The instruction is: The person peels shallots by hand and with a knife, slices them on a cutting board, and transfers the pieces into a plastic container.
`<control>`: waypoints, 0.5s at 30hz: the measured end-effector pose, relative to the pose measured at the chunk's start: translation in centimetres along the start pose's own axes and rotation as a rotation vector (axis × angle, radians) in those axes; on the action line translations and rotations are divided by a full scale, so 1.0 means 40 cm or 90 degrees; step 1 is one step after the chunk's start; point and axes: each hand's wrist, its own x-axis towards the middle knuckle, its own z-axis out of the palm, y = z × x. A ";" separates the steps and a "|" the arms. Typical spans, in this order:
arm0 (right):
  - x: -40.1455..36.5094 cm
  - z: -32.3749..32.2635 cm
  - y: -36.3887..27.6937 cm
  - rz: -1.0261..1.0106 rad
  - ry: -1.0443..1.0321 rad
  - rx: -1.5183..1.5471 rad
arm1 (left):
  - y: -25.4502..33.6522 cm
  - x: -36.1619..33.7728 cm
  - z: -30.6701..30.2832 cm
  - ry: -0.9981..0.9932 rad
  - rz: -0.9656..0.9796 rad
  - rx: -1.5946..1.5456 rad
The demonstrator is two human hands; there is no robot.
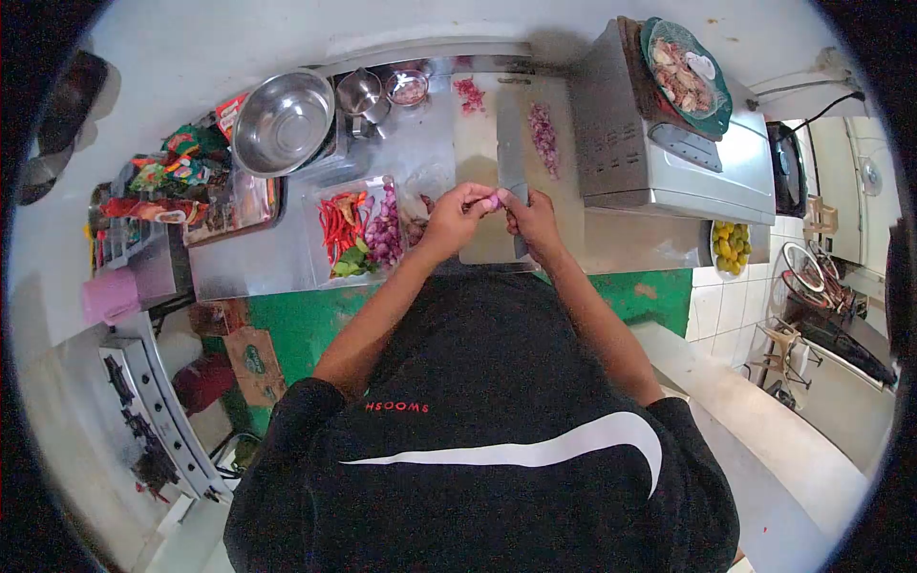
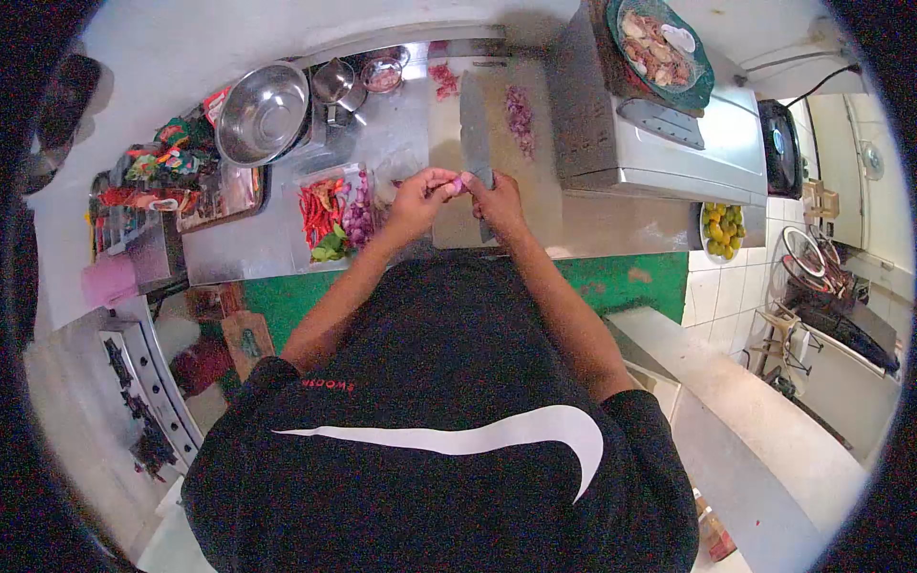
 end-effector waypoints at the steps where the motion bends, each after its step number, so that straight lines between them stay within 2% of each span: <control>1: 0.002 -0.005 -0.003 -0.016 -0.005 -0.006 | 0.010 -0.001 0.006 0.005 -0.014 -0.021; 5: 0.005 -0.020 -0.019 -0.023 -0.016 -0.003 | 0.013 0.009 0.021 0.003 -0.045 -0.059; 8: 0.002 -0.032 -0.034 -0.025 -0.027 0.022 | 0.002 0.013 0.037 0.002 -0.065 -0.177; 10: 0.010 -0.044 -0.032 -0.036 -0.044 0.053 | 0.024 0.008 0.053 0.017 -0.163 -0.274; 13: 0.010 -0.065 -0.036 -0.035 -0.057 0.051 | 0.030 0.006 0.075 0.025 -0.183 -0.347; 15: 0.019 -0.085 -0.035 -0.040 -0.061 0.027 | 0.030 0.009 0.090 0.046 -0.191 -0.320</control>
